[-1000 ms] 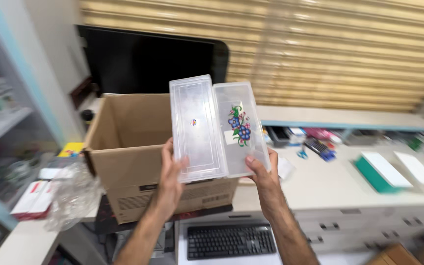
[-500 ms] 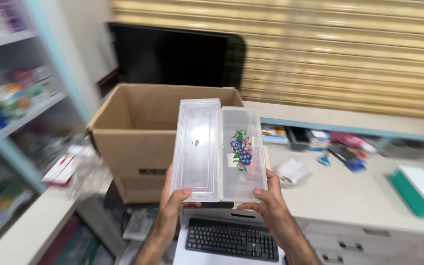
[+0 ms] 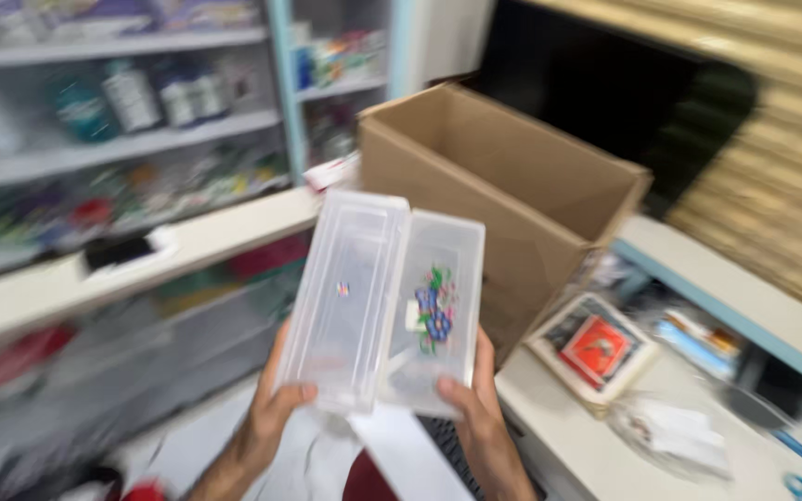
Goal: The person removes clear plastic containers with grape designs from a cardboard box on a desk and places them into a glass-fronted display cabinet. The person repeats this process multiple times, moving containers from the box to the cabinet shelves.
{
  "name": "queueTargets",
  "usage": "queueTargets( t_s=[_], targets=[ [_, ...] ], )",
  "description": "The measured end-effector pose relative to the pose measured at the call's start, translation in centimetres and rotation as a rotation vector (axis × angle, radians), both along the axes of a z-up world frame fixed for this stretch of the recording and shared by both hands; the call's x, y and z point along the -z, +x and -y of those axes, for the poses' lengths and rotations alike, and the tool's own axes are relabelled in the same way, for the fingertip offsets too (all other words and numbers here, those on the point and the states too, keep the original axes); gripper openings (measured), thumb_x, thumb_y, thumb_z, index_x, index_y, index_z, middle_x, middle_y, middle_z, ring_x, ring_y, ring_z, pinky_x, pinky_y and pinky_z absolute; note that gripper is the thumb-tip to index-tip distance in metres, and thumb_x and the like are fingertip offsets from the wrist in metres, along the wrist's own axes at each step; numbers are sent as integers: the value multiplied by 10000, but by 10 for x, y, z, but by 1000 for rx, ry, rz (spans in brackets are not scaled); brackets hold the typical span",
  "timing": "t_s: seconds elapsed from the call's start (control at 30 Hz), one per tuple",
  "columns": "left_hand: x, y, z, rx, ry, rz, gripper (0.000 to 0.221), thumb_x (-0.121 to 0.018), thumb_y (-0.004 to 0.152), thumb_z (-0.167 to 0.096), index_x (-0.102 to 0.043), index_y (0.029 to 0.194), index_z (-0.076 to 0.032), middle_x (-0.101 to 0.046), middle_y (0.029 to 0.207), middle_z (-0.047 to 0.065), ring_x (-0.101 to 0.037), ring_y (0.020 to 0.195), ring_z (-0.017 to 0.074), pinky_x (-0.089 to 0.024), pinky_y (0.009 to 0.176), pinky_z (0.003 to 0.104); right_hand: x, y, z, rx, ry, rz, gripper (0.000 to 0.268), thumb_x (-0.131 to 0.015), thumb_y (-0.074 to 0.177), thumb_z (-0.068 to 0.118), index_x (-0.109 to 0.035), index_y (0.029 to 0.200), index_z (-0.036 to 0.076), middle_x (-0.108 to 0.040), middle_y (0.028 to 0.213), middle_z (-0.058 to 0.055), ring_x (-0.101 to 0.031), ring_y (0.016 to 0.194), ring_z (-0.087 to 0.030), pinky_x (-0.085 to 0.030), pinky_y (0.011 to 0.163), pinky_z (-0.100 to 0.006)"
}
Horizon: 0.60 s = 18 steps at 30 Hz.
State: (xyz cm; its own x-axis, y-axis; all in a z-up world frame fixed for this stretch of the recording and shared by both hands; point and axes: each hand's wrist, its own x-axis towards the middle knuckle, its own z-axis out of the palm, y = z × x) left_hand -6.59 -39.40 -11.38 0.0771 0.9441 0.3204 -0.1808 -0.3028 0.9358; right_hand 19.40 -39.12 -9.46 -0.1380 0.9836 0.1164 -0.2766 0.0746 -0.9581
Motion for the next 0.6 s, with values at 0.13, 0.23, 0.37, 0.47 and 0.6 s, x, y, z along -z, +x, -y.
queueTargets(
  t_s=[0.13,0.23,0.37,0.47,0.6],
  targets=[
    [26,-37,40,-149,-75,72,963,-566,779,-301,-173,1631,-85,-405,1593,157,-442,1427,277,-316,1159,442,16,-52,-15,-189,-27,-81,903,-642,799,279,-223,1591,164,-469,1509,-140,-473,1380,-281,-398,1110,-461],
    [43,-65,69,-283,-91,151,912,-547,804,-264,-181,1624,-106,-426,1547,148,-470,1375,260,-378,1111,444,23,-95,-18,-344,-41,-78,845,-626,828,281,-249,1574,154,-485,1473,-139,-502,1332,-275,-453,1055,-465],
    [60,-106,128,-502,-137,206,859,-529,823,-257,-214,1612,-127,-515,1426,168,-556,1226,267,-511,952,453,27,-158,2,-566,-36,6,791,-586,848,314,-257,1556,187,-501,1448,-98,-534,1274,-267,-481,988,-502],
    [60,-134,187,-647,-102,227,839,-536,835,-248,-238,1610,-127,-541,1381,175,-582,1159,265,-539,915,441,25,-207,41,-697,-66,57,757,-562,852,334,-291,1545,198,-506,1459,-79,-526,1306,-248,-473,998,-522],
    [41,-157,310,-864,-59,157,840,-544,820,-240,-227,1593,-156,-522,1421,106,-577,1233,188,-534,975,387,17,-261,132,-872,-41,-5,754,-566,847,336,-307,1543,207,-507,1472,-81,-512,1335,-258,-453,1026,-522]
  ],
)
